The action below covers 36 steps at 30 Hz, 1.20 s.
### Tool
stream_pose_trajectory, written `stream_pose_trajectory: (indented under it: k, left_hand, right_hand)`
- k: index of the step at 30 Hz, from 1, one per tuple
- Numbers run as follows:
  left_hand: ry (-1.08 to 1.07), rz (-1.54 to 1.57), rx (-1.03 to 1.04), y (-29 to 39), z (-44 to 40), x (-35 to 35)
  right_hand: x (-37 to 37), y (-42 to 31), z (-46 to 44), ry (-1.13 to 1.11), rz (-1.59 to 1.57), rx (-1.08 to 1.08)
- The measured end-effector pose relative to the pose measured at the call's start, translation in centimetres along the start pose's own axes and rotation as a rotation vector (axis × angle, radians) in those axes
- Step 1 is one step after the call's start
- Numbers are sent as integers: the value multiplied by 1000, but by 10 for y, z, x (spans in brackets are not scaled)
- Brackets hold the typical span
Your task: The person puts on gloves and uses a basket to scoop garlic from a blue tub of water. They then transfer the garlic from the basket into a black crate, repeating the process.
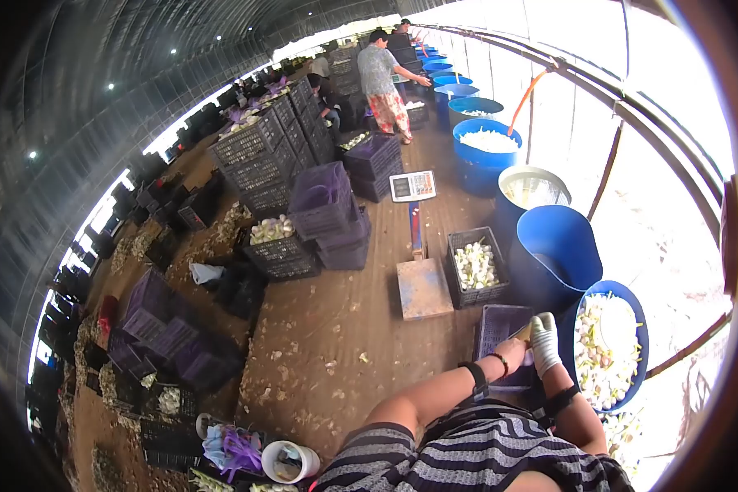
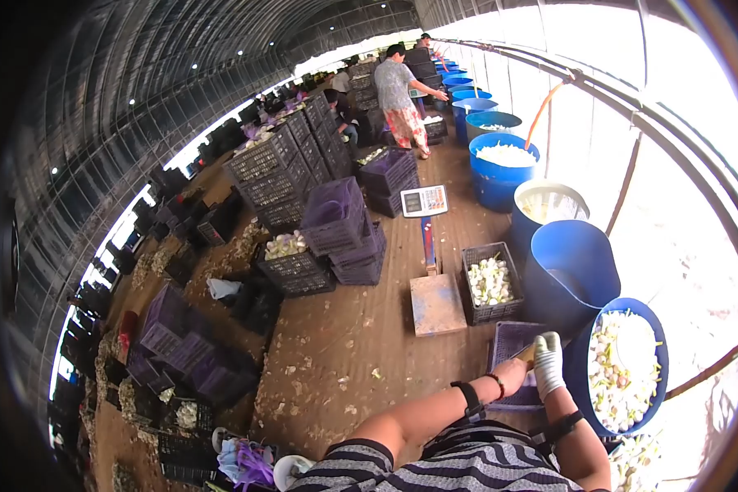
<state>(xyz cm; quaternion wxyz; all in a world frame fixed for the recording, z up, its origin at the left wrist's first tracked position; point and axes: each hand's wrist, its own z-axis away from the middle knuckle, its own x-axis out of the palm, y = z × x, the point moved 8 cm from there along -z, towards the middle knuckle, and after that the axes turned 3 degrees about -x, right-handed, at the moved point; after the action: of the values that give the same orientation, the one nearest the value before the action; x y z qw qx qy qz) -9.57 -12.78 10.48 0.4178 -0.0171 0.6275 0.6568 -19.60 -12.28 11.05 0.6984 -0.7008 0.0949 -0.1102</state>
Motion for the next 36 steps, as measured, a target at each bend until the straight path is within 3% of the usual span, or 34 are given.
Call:
stream_pose_trajectory:
  k: [1,2,3,5,6,8,13,15,18,19,21,26,28,30,36]
  left_hand:
    - [-247,-44,-128,-7,5,11]
    - [-36,-268,205,6,-3,2]
    - [44,173,289,-21,-21,4]
    - [-322,1401,-78,-31,-33,4]
    - [-325,1399,-77,-9,-24,-13]
    - [75,1598,56,35,8,-69]
    - [211,1679,-5,-20,-7,-47]
    - [131,1748,-7,-39,-19,-37]
    - [129,1758,-37,-52,-23,-38]
    - [119,1823,89,-48,-22,-42]
    - [227,1751,-12,-57,-25,-42]
    - [103,1739,-83,-65,-23,-43]
    - [-44,2171,-175,-37,0,-41]
    - [-30,1692,-258,-42,10,-40]
    - [7,1425,-359,-111,-14,-32]
  right_hand:
    - [12,-10,-3,-50,165,-290]
    - [12,-17,-2,-49,167,-290]
    - [20,-39,4,-115,322,-380]
    - [41,-78,23,-244,633,-556]
    - [45,-88,31,-240,634,-557]
    - [51,-114,46,-129,659,-669]
    - [56,-120,51,25,561,-612]
    - [60,-115,44,-42,695,-661]
    - [70,-122,55,-95,522,-591]
    - [76,-123,60,-144,441,-550]
    - [86,-126,68,-194,459,-556]
    - [86,-105,64,-182,464,-525]
    - [79,-101,60,-150,477,-523]
    - [76,-102,60,-105,484,-543]
    - [107,-105,75,-225,636,-668]
